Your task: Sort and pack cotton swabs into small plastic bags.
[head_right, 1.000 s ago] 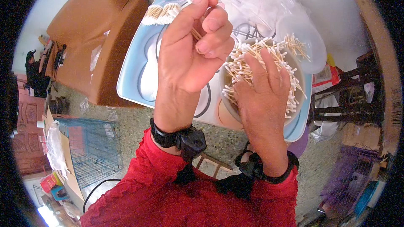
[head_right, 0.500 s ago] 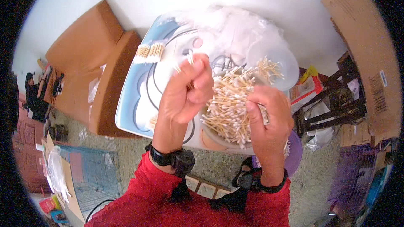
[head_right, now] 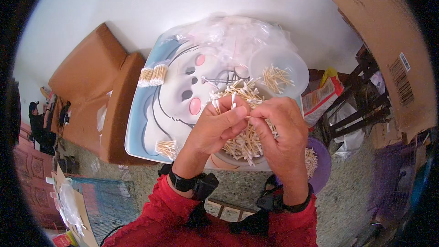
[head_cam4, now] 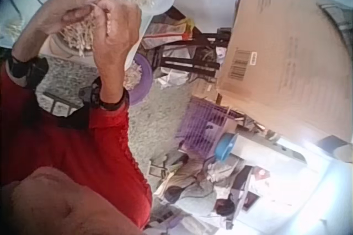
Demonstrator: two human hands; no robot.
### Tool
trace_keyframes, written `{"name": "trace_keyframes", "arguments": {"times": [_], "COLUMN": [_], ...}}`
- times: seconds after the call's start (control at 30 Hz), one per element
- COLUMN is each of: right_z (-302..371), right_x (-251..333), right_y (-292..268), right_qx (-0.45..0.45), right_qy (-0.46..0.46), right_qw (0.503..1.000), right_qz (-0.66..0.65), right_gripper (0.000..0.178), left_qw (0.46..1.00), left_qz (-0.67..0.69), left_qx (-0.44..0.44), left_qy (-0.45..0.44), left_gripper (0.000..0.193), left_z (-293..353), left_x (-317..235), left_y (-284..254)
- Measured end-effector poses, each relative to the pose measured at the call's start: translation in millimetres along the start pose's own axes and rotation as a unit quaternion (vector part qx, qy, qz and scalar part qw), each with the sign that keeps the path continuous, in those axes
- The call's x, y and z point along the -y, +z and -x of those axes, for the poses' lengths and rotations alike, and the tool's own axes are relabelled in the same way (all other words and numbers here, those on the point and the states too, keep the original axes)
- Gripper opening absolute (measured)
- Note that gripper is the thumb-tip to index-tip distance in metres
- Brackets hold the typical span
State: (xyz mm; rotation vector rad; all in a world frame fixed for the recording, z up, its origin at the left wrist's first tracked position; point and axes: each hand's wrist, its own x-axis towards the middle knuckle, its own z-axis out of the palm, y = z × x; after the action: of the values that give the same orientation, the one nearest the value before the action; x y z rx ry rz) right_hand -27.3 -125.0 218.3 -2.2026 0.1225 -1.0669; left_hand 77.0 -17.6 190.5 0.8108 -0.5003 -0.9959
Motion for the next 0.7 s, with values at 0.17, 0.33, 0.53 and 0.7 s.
{"name": "trace_keyframes", "arguments": {"times": [0.17,0.33,0.53,0.7], "right_z": [-1,2,4,6], "right_x": [3,1,-2,-4], "right_y": [1,5,6,10], "right_qx": [-0.009,-0.037,-0.035,-0.043], "right_qy": [-0.006,0.046,0.046,0.063], "right_qw": [1.000,0.998,0.996,0.991], "right_qz": [0.021,-0.018,-0.074,-0.107], "right_gripper": [0.014,0.015,0.014,0.012], "left_qw": [1.000,0.996,0.996,0.998], "left_qz": [-0.020,-0.064,-0.064,0.015], "left_qx": [-0.011,-0.048,-0.040,-0.037], "left_qy": [0.004,0.035,0.050,0.038], "left_gripper": [0.011,0.011,0.009,0.014], "left_z": [0,3,3,5], "left_x": [-2,-7,-11,-15], "left_y": [3,2,1,-1]}}
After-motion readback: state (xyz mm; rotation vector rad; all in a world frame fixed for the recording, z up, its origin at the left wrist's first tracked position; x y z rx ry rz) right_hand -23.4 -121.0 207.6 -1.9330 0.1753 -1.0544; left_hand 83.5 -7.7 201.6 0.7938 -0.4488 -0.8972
